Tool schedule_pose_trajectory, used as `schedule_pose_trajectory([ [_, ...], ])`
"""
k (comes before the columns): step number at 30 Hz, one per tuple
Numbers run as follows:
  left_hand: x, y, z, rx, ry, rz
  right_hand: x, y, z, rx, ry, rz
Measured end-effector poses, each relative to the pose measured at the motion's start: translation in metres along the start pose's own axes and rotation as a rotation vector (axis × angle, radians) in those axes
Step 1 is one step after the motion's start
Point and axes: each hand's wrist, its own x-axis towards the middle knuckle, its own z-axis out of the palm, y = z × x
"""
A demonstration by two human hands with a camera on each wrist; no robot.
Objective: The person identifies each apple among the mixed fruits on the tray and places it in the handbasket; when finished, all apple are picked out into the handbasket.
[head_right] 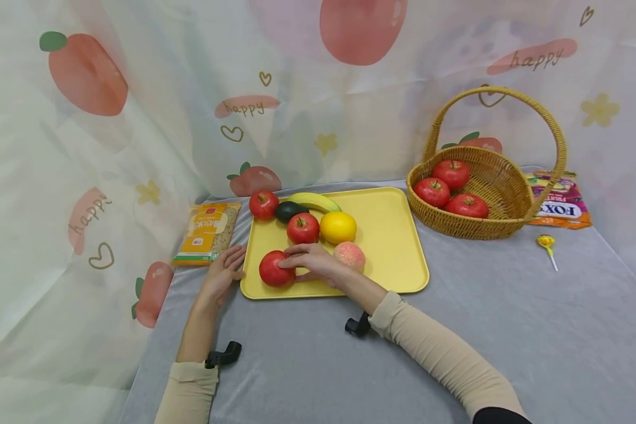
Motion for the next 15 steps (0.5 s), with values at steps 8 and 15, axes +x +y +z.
schedule_pose_trajectory([
  [8,-0.0018,0.0008,-0.0005,0.013,0.002,-0.009,-0.0029,0.0014,0.0062,-0.039,-0.003,-0.001],
  [15,-0.0033,0.0033,0.0009,0.031,0.004,-0.008,-0.0047,0.0028,0.0090,-0.086,-0.028,-0.038],
])
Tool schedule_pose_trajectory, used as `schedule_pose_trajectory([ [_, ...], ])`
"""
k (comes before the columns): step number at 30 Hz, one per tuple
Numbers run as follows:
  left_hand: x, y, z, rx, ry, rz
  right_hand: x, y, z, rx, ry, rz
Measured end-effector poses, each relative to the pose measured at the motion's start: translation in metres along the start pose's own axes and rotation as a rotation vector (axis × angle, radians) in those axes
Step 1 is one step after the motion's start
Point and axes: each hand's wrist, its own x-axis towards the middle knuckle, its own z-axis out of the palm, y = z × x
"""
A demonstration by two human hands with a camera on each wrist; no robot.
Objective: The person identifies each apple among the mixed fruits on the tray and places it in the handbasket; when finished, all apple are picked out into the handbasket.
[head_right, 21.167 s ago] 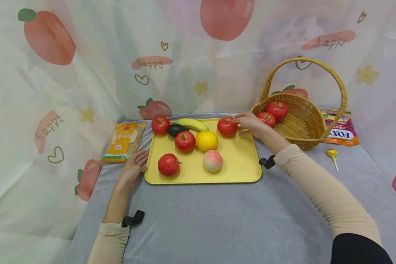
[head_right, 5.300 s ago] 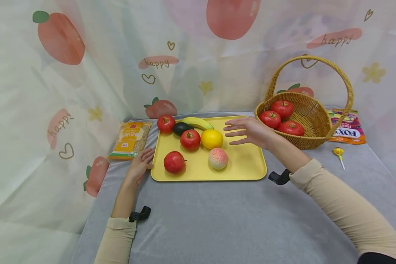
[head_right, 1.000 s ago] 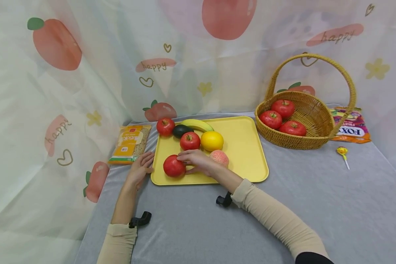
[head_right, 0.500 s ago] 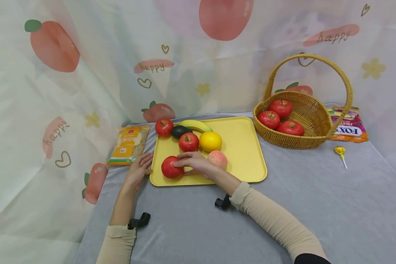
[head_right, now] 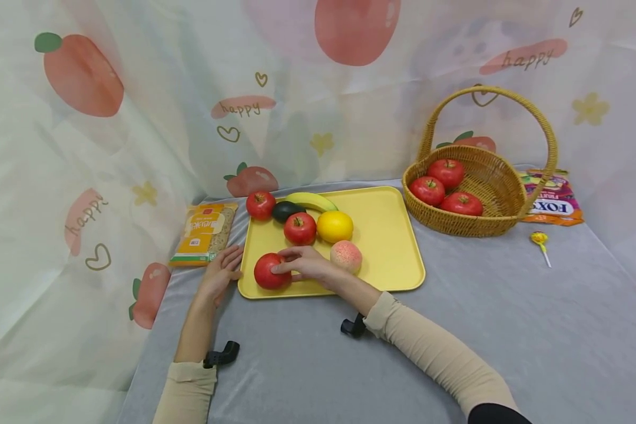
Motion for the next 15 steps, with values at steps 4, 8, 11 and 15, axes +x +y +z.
schedule_pose_trajectory([
  [4,0.0000,-0.0001,0.0005,0.010,0.008,-0.005,-0.0011,0.0003,0.0005,-0.019,-0.011,-0.014],
  [8,-0.0007,-0.0005,0.0008,0.020,0.004,-0.013,-0.0013,0.0020,0.0012,-0.017,-0.018,-0.018],
  [11,-0.0008,-0.0005,0.0005,0.011,-0.004,-0.012,0.0002,0.0034,0.0012,-0.028,-0.018,-0.029],
  [15,0.0000,-0.0003,-0.0002,0.001,-0.008,-0.005,0.0009,0.0034,0.0006,-0.058,-0.015,-0.047],
])
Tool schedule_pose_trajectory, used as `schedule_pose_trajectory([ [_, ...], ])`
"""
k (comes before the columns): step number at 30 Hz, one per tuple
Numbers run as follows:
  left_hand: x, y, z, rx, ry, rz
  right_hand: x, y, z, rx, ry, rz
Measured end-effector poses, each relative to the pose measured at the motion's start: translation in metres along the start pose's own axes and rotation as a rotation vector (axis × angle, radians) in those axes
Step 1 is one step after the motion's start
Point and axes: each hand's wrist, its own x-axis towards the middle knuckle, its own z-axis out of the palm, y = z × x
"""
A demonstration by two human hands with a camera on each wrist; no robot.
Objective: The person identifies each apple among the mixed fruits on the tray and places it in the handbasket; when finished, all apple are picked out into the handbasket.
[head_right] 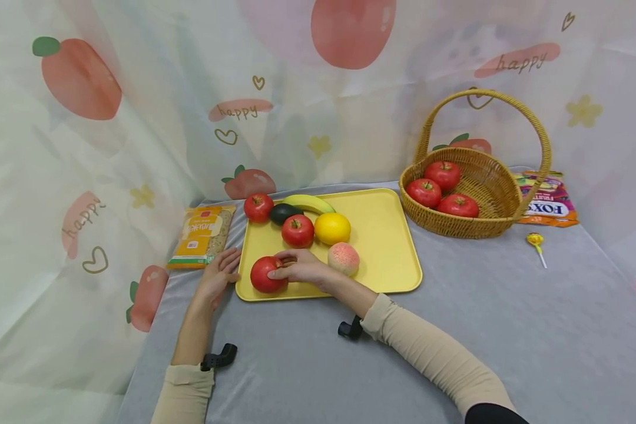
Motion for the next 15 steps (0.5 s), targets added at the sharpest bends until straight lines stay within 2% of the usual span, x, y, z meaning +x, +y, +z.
schedule_pose_trajectory([
  [8,0.001,0.000,-0.001,-0.022,-0.011,0.003,-0.001,-0.004,-0.004,0.012,-0.016,0.036],
  [15,0.001,0.000,-0.001,-0.026,-0.004,-0.003,0.000,-0.006,-0.012,0.120,-0.088,0.051],
])
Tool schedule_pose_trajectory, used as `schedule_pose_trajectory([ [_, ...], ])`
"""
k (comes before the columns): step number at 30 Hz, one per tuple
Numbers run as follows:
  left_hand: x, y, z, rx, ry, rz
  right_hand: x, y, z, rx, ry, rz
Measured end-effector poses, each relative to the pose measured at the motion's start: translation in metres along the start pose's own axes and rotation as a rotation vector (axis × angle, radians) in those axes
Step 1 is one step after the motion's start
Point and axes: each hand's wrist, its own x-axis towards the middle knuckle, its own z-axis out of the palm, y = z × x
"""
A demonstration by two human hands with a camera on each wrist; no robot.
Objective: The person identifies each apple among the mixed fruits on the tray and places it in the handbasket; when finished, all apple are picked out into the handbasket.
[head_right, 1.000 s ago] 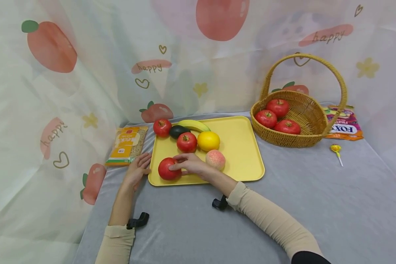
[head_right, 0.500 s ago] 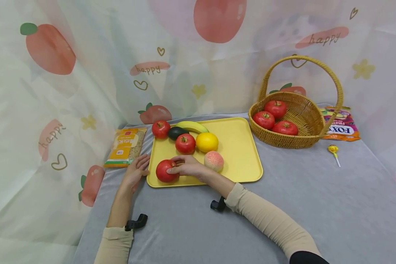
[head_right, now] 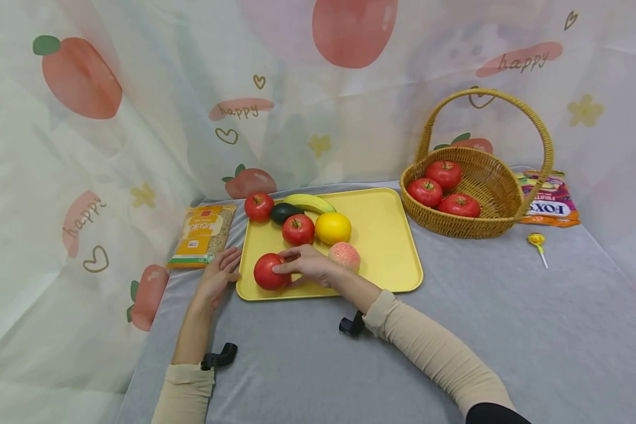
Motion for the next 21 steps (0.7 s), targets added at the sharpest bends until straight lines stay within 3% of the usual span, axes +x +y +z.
schedule_pose_trajectory([
  [12,-0.002,0.001,0.000,0.028,0.019,-0.021,0.000,-0.006,-0.006,0.113,-0.071,-0.024],
  [21,0.000,0.003,0.001,0.034,0.010,-0.020,-0.007,-0.019,-0.011,0.184,0.075,-0.072],
])
